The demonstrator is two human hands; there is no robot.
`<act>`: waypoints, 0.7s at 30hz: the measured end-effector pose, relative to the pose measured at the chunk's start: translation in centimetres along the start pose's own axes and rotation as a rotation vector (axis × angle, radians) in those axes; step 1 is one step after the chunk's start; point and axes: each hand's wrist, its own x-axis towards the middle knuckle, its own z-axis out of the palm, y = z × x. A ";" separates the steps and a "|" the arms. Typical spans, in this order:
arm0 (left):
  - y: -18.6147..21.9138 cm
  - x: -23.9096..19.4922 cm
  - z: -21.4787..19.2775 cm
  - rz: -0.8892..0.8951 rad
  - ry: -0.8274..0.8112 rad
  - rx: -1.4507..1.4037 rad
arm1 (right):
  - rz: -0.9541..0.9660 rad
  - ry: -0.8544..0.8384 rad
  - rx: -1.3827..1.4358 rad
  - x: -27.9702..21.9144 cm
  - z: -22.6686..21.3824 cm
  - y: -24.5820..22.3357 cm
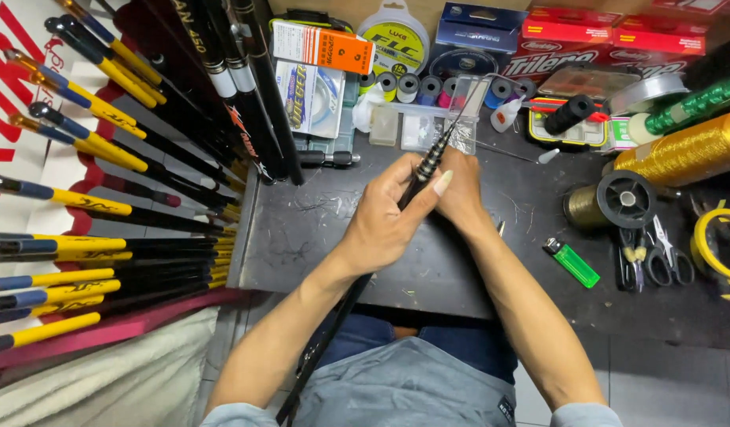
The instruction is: The person holds a fishing rod tip and uses a lighter to heat the end of a thin wire or line. They then use pliers to twist and secure the wire around the rod tip, repeating the heating and twisting process to attach the line.
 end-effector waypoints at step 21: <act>-0.5 0.5 2.0 0.032 0.009 0.187 | -0.193 0.461 0.899 -14.2 -6.8 -12.0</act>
